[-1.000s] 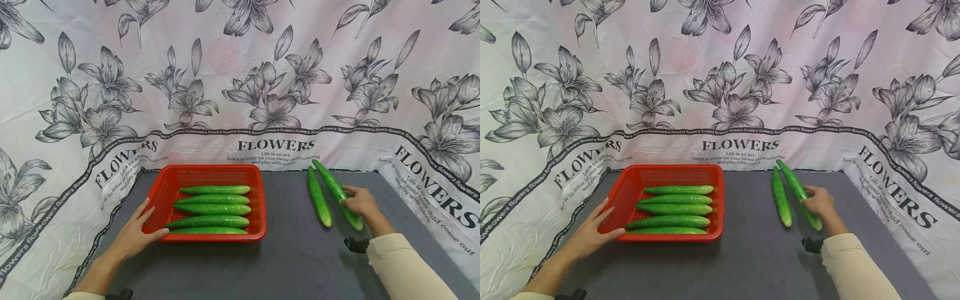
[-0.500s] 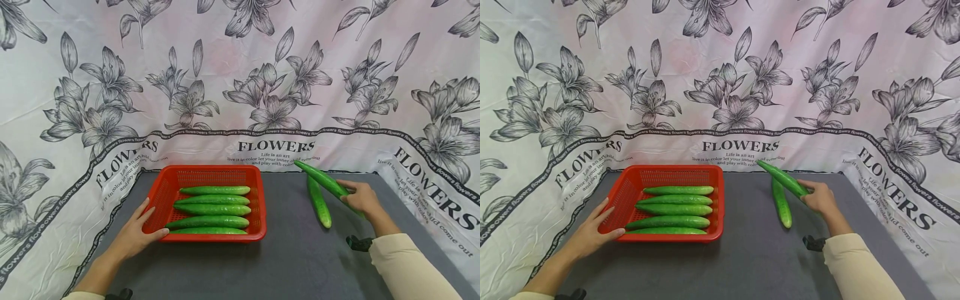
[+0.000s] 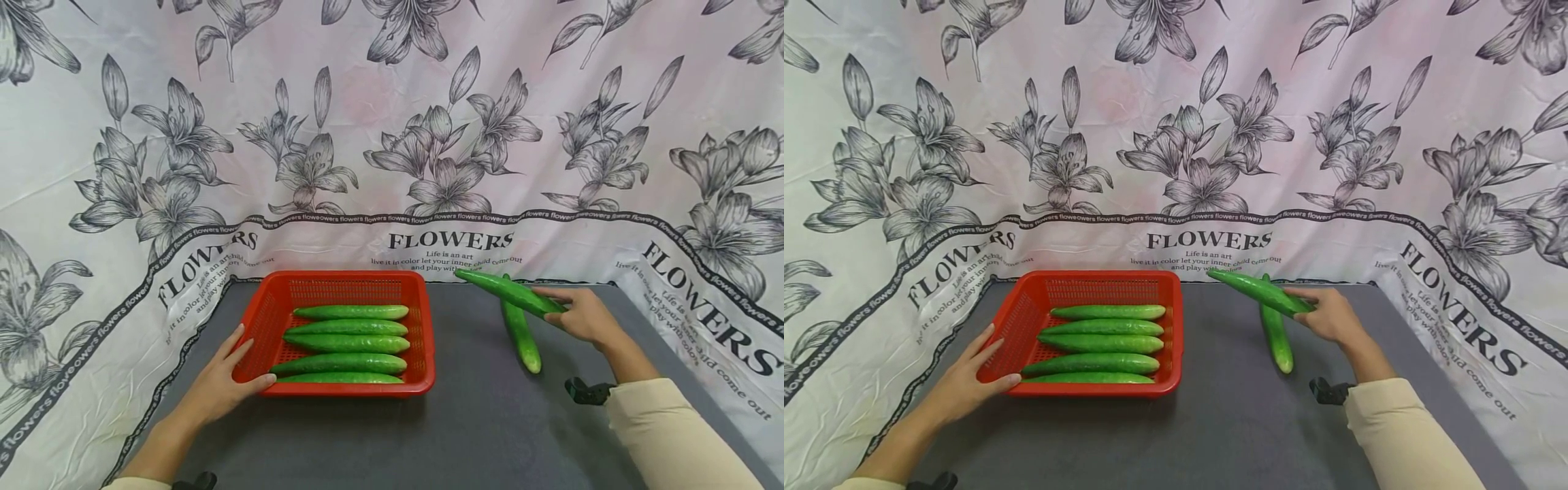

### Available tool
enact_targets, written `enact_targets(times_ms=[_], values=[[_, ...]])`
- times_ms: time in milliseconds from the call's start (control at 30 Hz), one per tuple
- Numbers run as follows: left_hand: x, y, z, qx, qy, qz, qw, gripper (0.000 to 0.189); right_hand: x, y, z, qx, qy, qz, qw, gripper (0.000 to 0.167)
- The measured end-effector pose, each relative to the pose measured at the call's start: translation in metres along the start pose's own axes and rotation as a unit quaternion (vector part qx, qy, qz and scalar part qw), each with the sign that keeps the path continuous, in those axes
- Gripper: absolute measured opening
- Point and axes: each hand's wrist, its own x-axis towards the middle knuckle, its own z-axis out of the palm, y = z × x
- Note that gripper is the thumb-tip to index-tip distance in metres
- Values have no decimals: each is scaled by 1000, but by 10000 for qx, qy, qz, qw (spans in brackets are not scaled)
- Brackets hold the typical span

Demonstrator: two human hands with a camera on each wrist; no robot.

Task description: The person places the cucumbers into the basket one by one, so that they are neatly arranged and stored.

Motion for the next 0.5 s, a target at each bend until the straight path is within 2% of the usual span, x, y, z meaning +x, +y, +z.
enact_targets(times_ms=[233, 500], values=[[-1, 2, -1, 42, -80, -67, 9999, 91, 1, -21, -7, 152, -177, -248, 9994, 54], [0, 2, -1, 60, -84, -88, 9999, 92, 2, -49, -14, 98, -209, -773, 9967, 52]])
